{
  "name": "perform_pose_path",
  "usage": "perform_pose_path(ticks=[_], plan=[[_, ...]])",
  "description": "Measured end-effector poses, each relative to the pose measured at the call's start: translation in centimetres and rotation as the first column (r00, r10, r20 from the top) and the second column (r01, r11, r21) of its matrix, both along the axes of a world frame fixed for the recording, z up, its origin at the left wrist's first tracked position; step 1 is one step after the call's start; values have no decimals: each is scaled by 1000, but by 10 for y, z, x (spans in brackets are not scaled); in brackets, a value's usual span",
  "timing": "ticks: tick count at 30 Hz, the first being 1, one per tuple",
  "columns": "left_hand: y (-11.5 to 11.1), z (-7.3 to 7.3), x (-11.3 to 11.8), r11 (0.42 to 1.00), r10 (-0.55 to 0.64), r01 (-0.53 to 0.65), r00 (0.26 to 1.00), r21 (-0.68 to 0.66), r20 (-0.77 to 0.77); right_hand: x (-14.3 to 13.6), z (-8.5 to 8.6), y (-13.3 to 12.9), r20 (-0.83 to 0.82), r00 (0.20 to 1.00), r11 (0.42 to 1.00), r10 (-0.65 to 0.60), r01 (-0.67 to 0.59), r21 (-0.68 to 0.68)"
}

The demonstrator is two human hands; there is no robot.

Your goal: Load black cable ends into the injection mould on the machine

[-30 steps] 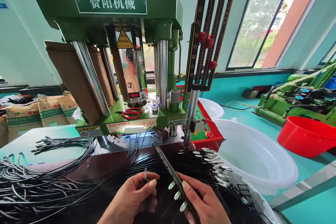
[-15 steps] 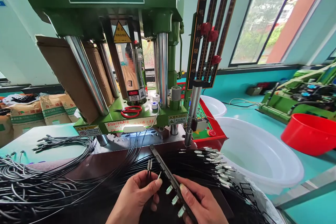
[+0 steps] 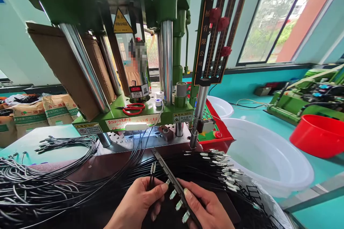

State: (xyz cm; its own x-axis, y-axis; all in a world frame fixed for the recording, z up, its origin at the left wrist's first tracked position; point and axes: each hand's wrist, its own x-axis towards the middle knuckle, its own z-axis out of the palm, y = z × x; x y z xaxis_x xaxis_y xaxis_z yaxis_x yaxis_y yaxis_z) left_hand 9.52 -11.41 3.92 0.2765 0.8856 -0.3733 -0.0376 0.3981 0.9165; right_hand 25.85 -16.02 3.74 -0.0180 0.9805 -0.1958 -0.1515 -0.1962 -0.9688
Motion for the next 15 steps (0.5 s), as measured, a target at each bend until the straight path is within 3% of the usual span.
perform_pose_path(ticks=[9,13,15], plan=[[4,3,2,999,39,-38,999,-21,29,5,-3,4,155,988,989,1,-24,145],[3,7,0,998,56,-55,998,19,-15,7,-2,4,128,991,993,36,-50,108],[4,13,-7,991,119,-118,993,64,-7,7,-1,3,104,994,998,21,-27,53]])
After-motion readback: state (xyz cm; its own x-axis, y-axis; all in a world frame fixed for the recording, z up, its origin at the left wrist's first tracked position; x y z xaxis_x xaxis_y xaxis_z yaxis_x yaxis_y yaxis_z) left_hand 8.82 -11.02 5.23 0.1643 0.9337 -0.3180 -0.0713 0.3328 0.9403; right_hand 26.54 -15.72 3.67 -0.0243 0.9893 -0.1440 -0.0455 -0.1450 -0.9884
